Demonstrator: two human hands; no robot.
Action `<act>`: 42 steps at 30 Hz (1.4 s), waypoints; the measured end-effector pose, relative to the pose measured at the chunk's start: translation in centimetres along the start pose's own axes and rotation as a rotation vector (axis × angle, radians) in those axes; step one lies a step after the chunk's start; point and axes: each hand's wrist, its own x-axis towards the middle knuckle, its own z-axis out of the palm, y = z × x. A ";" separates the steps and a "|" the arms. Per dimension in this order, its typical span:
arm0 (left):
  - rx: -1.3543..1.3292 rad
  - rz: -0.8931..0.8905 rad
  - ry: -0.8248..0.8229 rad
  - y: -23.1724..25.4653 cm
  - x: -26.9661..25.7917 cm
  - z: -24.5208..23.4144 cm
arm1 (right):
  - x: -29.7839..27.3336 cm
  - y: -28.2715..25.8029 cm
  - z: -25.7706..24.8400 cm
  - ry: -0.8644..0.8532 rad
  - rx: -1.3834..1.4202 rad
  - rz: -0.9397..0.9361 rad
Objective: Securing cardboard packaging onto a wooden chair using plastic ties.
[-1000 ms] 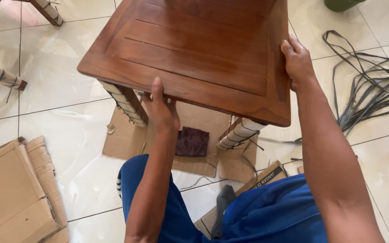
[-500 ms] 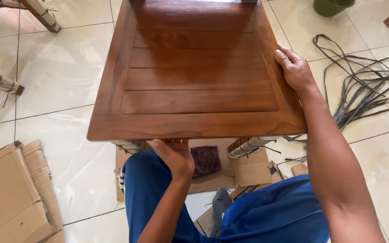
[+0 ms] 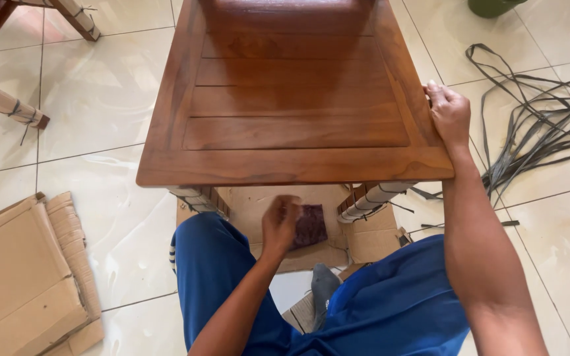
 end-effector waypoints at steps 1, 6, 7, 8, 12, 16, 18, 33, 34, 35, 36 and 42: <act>0.002 0.000 0.003 1.1 -0.1 0.1 | -0.9 0.0 0.1 -0.002 0.002 0.000; 0.613 0.105 -0.311 1.5 -1.2 1.1 | -8.0 0.8 1.0 -0.109 0.543 0.328; 0.613 0.105 -0.311 0.5 -1.4 1.2 | -9.1 4.2 1.3 -0.110 0.542 0.328; 0.654 0.109 -0.340 -0.6 -1.5 1.4 | -10.1 7.6 1.5 -0.120 0.313 0.233; 0.743 0.074 -0.422 -2.3 -2.3 2.0 | -16.0 14.9 3.0 -0.379 -0.918 0.537; 0.790 0.052 -0.492 -3.9 -2.7 2.4 | -24.3 9.8 6.5 -0.406 -0.903 0.505; 0.883 0.050 -0.568 -4.9 -2.6 2.6 | -27.8 9.2 8.8 -0.664 -0.818 0.739; 1.120 0.024 -0.402 -5.4 -4.4 -1.5 | -46.1 34.1 34.7 -0.836 -0.638 -0.541; 1.120 0.013 -0.371 -5.4 -4.5 -1.8 | -45.1 29.2 33.1 -0.850 -0.626 -0.568; 1.167 0.009 -0.332 -5.4 -4.6 -2.0 | -44.0 23.7 32.6 -0.983 -0.658 -0.341; 1.216 0.000 -0.291 -5.4 -4.9 -2.4 | -42.5 17.9 32.5 -1.110 -0.688 -0.111; 1.202 -0.062 0.057 -4.1 -7.2 -5.8 | -52.3 31.6 48.3 0.938 -2.878 -1.331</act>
